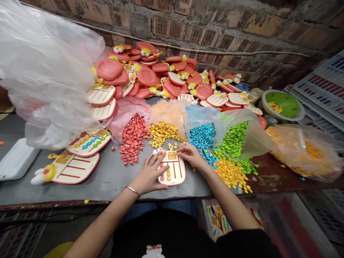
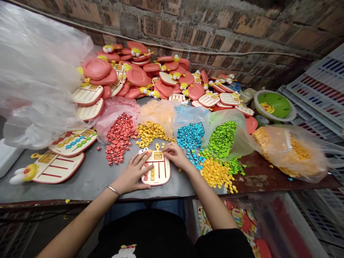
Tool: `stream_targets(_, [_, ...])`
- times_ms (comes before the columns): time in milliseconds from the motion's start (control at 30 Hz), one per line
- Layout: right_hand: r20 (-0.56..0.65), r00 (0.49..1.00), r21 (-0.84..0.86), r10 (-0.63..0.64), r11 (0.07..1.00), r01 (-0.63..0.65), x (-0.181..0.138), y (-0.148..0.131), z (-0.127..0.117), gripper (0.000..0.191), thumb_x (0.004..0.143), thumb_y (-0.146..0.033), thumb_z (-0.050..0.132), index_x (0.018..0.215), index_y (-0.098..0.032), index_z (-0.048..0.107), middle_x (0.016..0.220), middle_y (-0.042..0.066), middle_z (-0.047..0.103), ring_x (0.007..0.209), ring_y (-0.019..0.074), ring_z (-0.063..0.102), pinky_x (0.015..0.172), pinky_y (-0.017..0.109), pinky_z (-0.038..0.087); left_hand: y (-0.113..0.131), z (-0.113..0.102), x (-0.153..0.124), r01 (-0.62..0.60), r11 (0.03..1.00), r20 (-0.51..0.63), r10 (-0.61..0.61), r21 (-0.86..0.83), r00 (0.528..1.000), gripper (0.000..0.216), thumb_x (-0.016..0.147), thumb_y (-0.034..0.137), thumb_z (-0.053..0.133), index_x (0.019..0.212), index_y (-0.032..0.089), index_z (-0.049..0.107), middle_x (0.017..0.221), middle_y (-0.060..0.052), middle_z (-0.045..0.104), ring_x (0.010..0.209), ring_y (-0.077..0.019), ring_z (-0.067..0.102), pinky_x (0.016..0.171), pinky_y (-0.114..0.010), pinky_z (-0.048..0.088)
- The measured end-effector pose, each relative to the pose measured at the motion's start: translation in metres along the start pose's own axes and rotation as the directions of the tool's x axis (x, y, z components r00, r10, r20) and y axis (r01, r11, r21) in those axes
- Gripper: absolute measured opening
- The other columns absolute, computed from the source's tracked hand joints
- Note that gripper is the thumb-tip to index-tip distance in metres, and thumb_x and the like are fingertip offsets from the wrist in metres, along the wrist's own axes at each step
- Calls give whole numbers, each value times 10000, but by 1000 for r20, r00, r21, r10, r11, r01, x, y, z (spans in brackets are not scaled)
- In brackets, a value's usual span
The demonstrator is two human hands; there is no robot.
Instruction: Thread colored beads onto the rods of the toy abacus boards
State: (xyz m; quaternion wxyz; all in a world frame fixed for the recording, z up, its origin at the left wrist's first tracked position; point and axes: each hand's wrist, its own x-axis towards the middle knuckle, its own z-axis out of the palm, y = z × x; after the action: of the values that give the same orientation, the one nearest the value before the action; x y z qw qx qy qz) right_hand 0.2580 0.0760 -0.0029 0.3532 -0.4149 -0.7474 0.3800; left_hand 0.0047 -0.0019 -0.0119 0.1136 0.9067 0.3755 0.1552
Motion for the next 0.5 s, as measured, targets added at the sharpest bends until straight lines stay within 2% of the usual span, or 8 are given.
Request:
stream_targets(200, [-59, 997, -195, -53, 980, 41, -12, 0, 10, 106, 885, -280, 625, 879, -221, 713, 897, 60, 656, 890, 211, 607, 822, 377, 470, 0, 0, 0, 10, 1000, -2, -10, 6, 1000, 686, 756, 694, 625, 1267, 239, 572, 1588, -163, 178, 1459, -363, 119, 1140, -557, 149])
stream_targets(367, [-108, 987, -219, -118, 971, 92, -17, 3, 14, 121, 899, -222, 591, 879, -225, 710, 873, 61, 712, 846, 223, 629, 784, 385, 477, 1, -1, 2, 14, 1000, 7, -15, 20, 1000, 724, 752, 722, 598, 1253, 201, 572, 1579, -166, 210, 1456, -353, 137, 1146, -539, 151])
stream_targets(500, [-86, 983, -279, -163, 951, 133, -23, 0, 14, 139, 899, -208, 577, 864, -231, 709, 955, 74, 716, 932, 245, 591, 856, 433, 463, 2, -4, 4, 34, 999, -4, -33, 25, 999, 847, 724, 767, 583, 1294, 143, 525, 1559, -186, 257, 1445, -347, 176, 1155, -524, 162])
